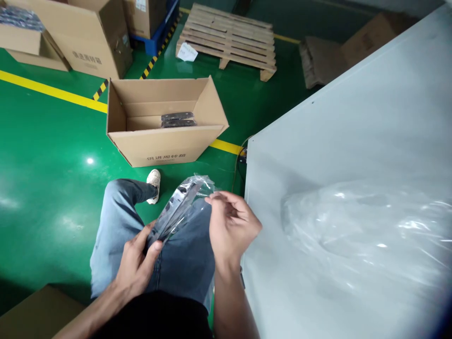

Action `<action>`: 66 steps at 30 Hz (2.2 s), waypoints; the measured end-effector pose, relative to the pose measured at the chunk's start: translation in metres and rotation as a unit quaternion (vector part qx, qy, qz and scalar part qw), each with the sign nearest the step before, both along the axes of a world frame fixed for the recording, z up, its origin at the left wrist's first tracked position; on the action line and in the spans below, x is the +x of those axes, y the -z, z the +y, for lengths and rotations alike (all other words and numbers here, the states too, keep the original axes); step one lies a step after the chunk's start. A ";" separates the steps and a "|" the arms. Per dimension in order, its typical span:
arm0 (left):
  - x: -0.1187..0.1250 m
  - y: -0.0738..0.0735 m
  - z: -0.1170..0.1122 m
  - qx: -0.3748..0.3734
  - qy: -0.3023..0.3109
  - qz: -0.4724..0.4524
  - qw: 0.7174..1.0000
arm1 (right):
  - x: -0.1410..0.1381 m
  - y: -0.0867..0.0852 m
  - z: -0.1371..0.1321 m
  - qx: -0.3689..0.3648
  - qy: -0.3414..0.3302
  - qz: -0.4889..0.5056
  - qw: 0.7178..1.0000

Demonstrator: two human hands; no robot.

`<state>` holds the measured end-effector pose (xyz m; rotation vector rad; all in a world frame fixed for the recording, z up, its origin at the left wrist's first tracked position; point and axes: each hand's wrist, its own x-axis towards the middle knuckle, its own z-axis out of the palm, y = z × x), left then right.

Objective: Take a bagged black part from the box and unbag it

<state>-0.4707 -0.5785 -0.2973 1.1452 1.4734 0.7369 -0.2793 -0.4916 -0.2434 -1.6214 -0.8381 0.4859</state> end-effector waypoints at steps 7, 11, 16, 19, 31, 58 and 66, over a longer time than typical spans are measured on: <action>-0.005 -0.007 0.001 -0.183 -0.086 -0.174 0.964 | 0.021 0.014 0.012 -0.006 -0.006 0.189 0.982; 0.000 -0.009 0.013 -0.221 -0.099 -0.185 0.952 | 0.019 0.020 0.005 -0.031 -0.034 0.178 0.983; 0.011 -0.005 0.024 -0.087 -0.122 -0.112 0.982 | -0.014 0.028 -0.036 -0.098 -0.155 0.048 0.982; 0.015 -0.005 0.026 -0.006 -0.067 -0.097 0.993 | -0.038 0.035 -0.060 -0.139 -0.240 -0.009 0.961; 0.002 -0.027 0.055 -0.064 -0.099 -0.076 0.990 | 0.008 0.036 -0.048 -0.238 -0.388 0.140 0.879; -0.005 -0.021 0.078 -0.272 -0.255 -0.286 0.883 | 0.026 0.059 -0.051 -0.262 -0.483 0.254 0.796; 0.006 -0.011 0.051 -0.154 -0.161 -0.137 0.965 | 0.026 0.053 -0.040 -0.143 -0.371 0.138 0.907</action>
